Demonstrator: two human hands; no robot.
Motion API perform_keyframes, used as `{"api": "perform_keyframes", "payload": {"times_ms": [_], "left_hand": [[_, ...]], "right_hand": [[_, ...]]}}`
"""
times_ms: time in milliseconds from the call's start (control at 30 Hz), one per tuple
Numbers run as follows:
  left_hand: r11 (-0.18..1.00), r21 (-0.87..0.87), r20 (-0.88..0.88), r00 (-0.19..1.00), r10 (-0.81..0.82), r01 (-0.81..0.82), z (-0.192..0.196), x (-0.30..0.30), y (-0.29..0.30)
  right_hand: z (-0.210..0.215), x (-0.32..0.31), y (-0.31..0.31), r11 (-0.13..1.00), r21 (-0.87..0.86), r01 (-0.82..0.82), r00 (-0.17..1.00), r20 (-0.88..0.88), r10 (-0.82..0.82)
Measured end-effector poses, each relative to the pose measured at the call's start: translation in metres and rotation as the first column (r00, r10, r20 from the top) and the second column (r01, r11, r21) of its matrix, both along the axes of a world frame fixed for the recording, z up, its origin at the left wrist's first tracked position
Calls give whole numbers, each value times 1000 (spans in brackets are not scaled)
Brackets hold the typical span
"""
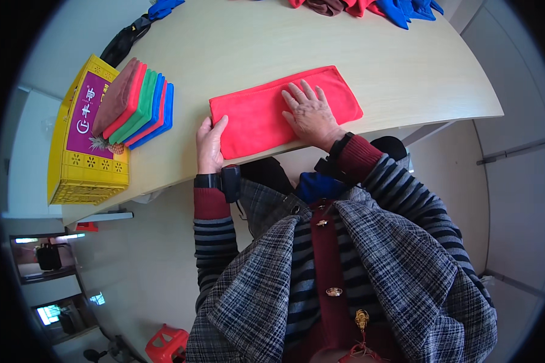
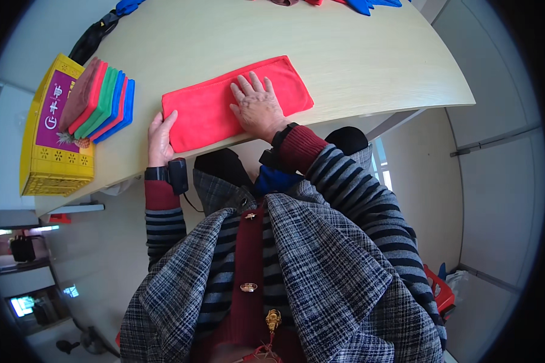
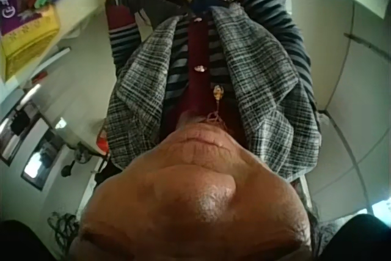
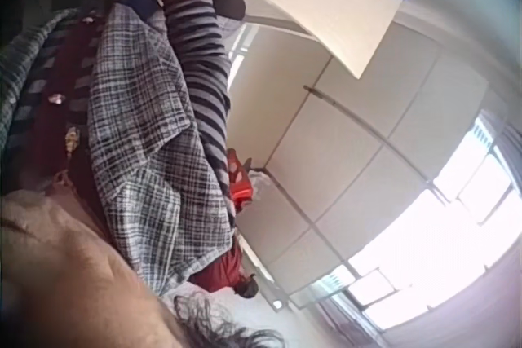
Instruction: Folding small square pieces of colored cloth at a table.
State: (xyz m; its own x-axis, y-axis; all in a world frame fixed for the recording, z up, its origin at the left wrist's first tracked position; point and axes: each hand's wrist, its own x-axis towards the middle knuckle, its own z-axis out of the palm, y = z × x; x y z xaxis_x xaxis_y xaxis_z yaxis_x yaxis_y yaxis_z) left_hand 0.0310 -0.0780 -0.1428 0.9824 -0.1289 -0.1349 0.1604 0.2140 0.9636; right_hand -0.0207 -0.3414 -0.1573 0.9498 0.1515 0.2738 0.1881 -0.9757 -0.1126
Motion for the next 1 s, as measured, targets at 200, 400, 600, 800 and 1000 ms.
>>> {"api": "perform_keyframes", "payload": {"times_ms": [200,400,600,800,1000], "left_hand": [[999,17,-17,999,-41,42,35,4,5],[970,50,73,968,-241,237,90,12,-54],[904,223,114,912,-395,364,93,35,-135],[702,557,-74,868,-491,444,70,28,-220],[560,722,-98,861,-499,407,41,27,-255]], "right_hand": [[-13,0,16,1000,4,-21,999,38,21],[-10,-8,10,999,45,-25,999,49,23],[-4,-53,-7,979,176,-107,994,37,102],[-9,-74,-28,932,225,-283,955,157,252],[-24,-76,-36,933,175,-315,928,262,264]]}}
